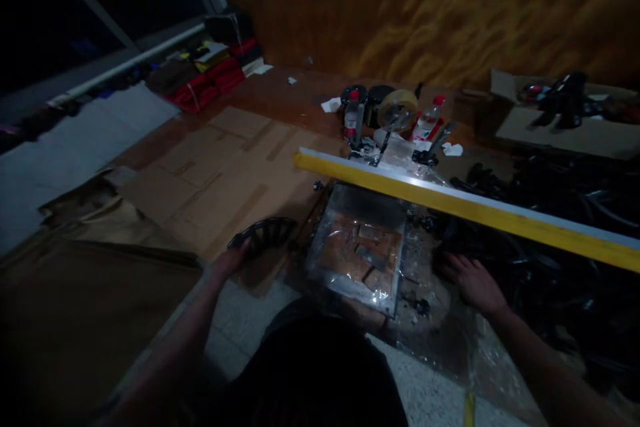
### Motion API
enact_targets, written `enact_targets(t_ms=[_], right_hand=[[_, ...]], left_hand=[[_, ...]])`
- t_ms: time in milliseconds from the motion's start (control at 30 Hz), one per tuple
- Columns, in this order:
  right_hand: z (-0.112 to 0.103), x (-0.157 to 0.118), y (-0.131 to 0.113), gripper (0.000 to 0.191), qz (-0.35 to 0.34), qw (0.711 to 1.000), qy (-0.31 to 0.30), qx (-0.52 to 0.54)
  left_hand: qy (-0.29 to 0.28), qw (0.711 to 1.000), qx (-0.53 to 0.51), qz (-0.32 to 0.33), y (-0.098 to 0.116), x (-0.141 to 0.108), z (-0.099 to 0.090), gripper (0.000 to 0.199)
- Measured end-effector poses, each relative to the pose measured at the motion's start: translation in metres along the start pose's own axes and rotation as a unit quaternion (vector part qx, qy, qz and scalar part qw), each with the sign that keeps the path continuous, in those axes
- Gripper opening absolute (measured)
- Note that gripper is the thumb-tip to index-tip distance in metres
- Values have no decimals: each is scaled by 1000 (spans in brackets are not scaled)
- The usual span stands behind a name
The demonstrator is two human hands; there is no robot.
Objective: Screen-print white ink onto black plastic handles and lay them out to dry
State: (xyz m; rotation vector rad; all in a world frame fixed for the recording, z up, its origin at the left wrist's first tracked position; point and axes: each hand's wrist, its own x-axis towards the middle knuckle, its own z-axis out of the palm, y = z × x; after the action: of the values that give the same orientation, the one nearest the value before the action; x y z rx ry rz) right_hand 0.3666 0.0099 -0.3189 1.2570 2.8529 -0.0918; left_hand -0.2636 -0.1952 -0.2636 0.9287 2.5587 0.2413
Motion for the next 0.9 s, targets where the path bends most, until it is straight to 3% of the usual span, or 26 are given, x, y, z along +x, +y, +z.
enact_targets(t_ms=[100, 200, 267, 367, 467, 600, 733, 833, 900], right_hand=[[0, 9, -17, 46, 67, 994, 76, 52], [-15, 33, -59, 49, 122, 981, 121, 94], [-31, 56, -98, 51, 100, 982, 118, 107], [-52, 91, -150, 49, 31, 990, 102, 89], [-63, 114, -179, 41, -13, 993, 108, 56], [-61, 123, -188, 38, -75, 985, 154, 19], [-54, 122, -189, 37, -98, 978, 186, 20], [-52, 120, -189, 38, -98, 978, 182, 34], [-53, 118, -188, 38, -91, 978, 184, 44]], left_hand=[[66, 997, 17, -29, 14, -27, 14, 62], [123, 990, 29, 65, 41, -49, 35, 56], [120, 987, 43, 99, 60, -56, 47, 58], [111, 991, 49, 64, 80, -51, 59, 66], [114, 992, 49, 26, 86, -39, 63, 71], [112, 992, 55, -10, 86, -30, 61, 69], [115, 993, 15, 22, 83, -31, 53, 64], [121, 989, -75, 38, 80, -33, 42, 61], [130, 968, -211, 28, 78, -34, 30, 56]])
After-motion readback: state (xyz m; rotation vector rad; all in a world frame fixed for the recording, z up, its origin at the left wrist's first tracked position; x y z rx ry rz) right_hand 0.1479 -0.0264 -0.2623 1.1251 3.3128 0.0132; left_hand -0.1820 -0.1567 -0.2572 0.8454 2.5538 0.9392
